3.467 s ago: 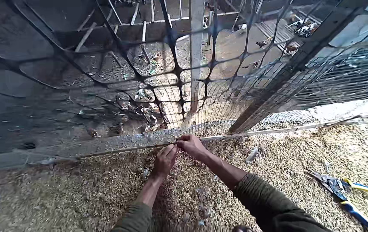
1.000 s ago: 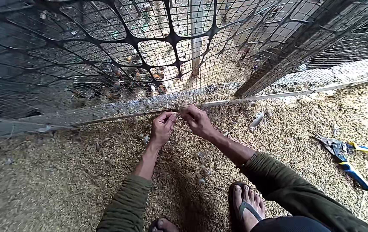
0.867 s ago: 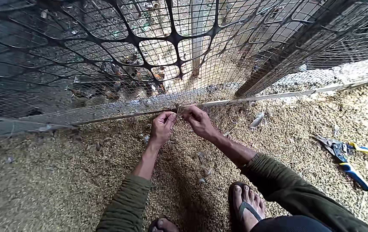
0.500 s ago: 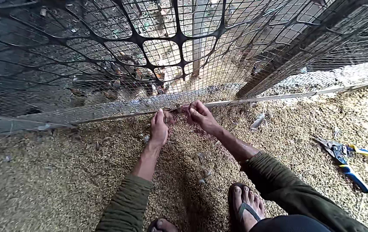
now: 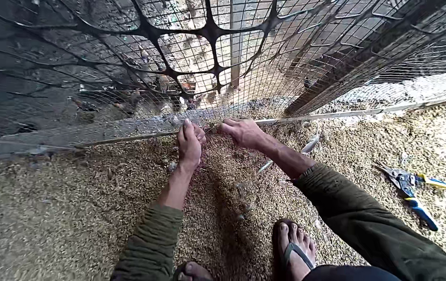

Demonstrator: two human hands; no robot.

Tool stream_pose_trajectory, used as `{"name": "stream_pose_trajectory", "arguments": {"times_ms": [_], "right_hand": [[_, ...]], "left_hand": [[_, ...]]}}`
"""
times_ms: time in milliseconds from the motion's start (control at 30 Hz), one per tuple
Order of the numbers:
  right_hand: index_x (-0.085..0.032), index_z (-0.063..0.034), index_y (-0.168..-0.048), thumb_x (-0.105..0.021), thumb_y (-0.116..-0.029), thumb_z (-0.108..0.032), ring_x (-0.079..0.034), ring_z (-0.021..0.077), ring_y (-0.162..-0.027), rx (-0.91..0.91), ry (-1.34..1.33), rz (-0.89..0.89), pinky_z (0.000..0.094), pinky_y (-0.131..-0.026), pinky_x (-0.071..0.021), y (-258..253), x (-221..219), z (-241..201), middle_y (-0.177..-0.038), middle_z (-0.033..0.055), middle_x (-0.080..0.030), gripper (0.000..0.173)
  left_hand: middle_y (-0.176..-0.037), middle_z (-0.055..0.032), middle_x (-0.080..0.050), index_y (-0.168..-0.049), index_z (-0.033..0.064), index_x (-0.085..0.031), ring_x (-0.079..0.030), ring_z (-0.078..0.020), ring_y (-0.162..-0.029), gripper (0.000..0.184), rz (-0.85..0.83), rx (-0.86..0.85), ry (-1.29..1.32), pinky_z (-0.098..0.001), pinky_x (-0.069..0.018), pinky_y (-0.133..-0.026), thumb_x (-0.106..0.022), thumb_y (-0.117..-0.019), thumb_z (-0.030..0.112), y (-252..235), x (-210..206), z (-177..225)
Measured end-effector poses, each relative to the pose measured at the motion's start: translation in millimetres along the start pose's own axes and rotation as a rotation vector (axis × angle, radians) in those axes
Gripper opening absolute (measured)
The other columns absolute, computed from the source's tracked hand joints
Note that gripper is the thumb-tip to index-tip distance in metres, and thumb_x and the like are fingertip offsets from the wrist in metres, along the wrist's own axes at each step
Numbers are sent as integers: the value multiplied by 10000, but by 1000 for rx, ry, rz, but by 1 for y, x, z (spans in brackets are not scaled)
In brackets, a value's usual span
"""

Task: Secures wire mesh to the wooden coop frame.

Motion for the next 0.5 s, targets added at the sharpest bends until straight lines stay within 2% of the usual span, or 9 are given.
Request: {"name": "stream_pose_trajectory", "arguments": {"times_ms": [67,167,233,267,333,500], "right_hand": [[-696,-103,-1174,-730,-789,-4,-717,338,-868,8,-11,69,550,-657,-578,3,-6,1,-1083,119,-712,399],[-677,-52,-1132,-662,-848,-8,-704,380,-773,-32,-22,86,567,-559,-545,-3,2,-3,-1031,170,-696,288],[-669,-50,-1131,-657,-865,-33,-700,388,-775,-66,24,61,568,-559,-539,6,2,-9,-1038,175,-688,266],[-670,-53,-1130,-668,-867,-40,-697,394,-786,-77,30,56,579,-574,-540,5,2,-13,-1052,177,-691,263],[-676,-30,-1121,-679,-862,-14,-695,416,-773,-95,13,58,603,-571,-533,-6,5,-14,-1036,193,-690,259],[-667,-22,-1122,-599,-869,30,-697,430,-766,-99,-6,90,603,-558,-528,4,0,-15,-1024,202,-693,267]], "left_hand": [[-596,83,-383,-786,186,-445,-394,-61,-511,486,5,-16,-148,-254,-412,-530,-190,-1112,441,0,2,4],[-702,10,-489,-908,42,-535,-513,-106,-610,526,23,-15,-371,-323,-510,-624,-185,-1127,366,-7,1,22],[-716,-24,-520,-912,13,-536,-522,-132,-615,539,12,-34,-445,-344,-497,-610,-175,-1124,352,-3,-1,19],[-728,-57,-557,-932,-22,-572,-551,-156,-625,552,31,-53,-464,-366,-519,-617,-205,-1126,342,-3,3,19],[-708,-46,-525,-908,-12,-569,-521,-145,-613,539,40,-71,-489,-348,-493,-607,-218,-1128,333,-12,10,25],[-655,4,-445,-854,35,-531,-453,-107,-559,496,-38,-74,-438,-298,-438,-559,-233,-1127,323,-11,10,16]]}}
Point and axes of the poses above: each hand's wrist, its own y-axis away from the middle knuckle, its own x-axis out of the back of the hand, z = x × y, the point moved 3 cm from there along -y, towards the middle knuckle
